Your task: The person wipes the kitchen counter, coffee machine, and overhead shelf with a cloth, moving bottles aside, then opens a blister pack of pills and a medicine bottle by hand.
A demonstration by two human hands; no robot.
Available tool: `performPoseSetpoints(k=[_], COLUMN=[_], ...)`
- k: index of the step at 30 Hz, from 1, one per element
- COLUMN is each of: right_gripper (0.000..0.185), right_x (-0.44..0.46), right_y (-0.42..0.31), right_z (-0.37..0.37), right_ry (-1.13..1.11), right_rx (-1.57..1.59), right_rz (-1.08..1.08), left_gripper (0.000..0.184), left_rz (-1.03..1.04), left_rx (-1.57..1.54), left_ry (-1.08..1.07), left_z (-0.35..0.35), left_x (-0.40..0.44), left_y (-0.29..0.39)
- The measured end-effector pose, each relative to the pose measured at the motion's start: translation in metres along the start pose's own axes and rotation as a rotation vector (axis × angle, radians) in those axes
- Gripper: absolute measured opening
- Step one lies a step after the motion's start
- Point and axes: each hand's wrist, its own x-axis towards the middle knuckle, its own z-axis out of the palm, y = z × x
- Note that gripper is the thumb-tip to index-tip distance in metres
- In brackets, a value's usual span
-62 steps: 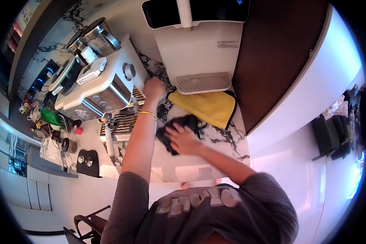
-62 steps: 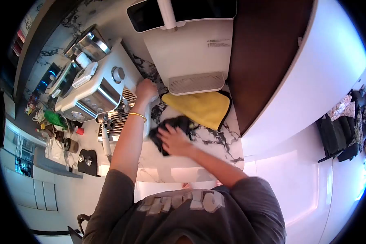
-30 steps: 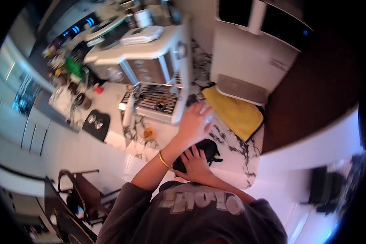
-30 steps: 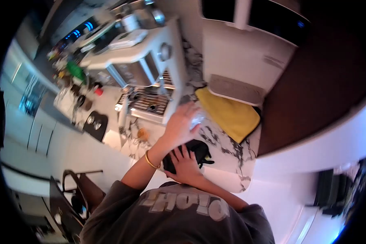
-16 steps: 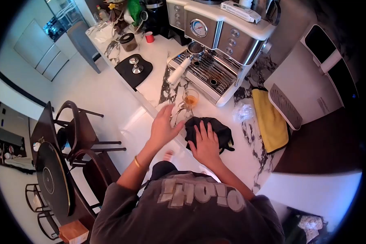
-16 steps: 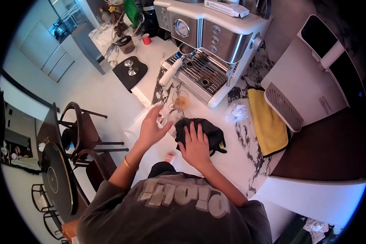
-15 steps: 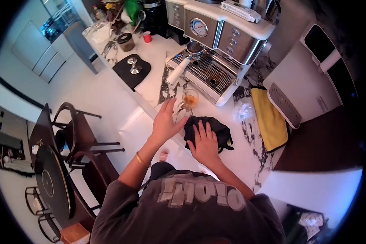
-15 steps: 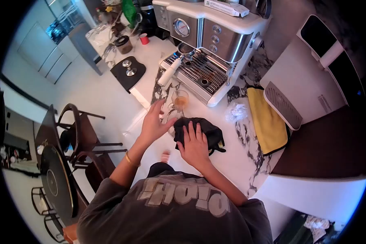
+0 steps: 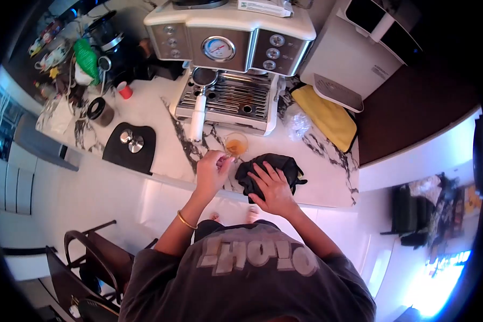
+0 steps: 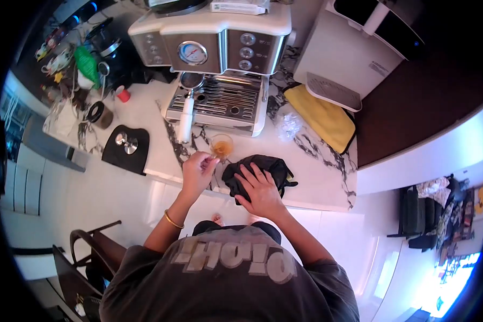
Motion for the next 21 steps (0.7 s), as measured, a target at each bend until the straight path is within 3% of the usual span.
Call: performPoseSetpoints(k=[3,9,13,15,18,21], right_gripper=[0.055,0.057,0.058,0.06,0.061,0.057], right_x=[0.007,0.048,0.087,0.099,0.108,0.121], right_y=[-0.003,0.004,0.007,0.001,0.001,-0.004], right_z=[-0.003,0.016,0.035,0.037,0.039,0.044], right_ry=[-0.012,0.002,0.019,-0.031,-0.049,-0.075], right_rx=[-0.007,-0.013,-0.024,-0.031,0.024,0.02], right_rz=[0.018,0.034,0.078,0.131,0.087,-0.009], left_gripper=[0.011,0.016,0.016,0.015,0.017,0.021], left_rz=[-0.056,-0.02,0.012,-0.11,-0.027,-0.01], left_rx=[-0.161,-0.239,-0.315,-0.348,-0.153,-0.013], left_ry=[-0.007,0.036,0.056,-0.014,-0.029,0.018], left_z=[-0.002,-0.012,0.005,0.012,0.037,0.042], left_x=[0.007,0.067,0.111,0.126,0.143,0.149], left_y=[-0.002,0.032,0.017,0.016,-0.013,0.001])
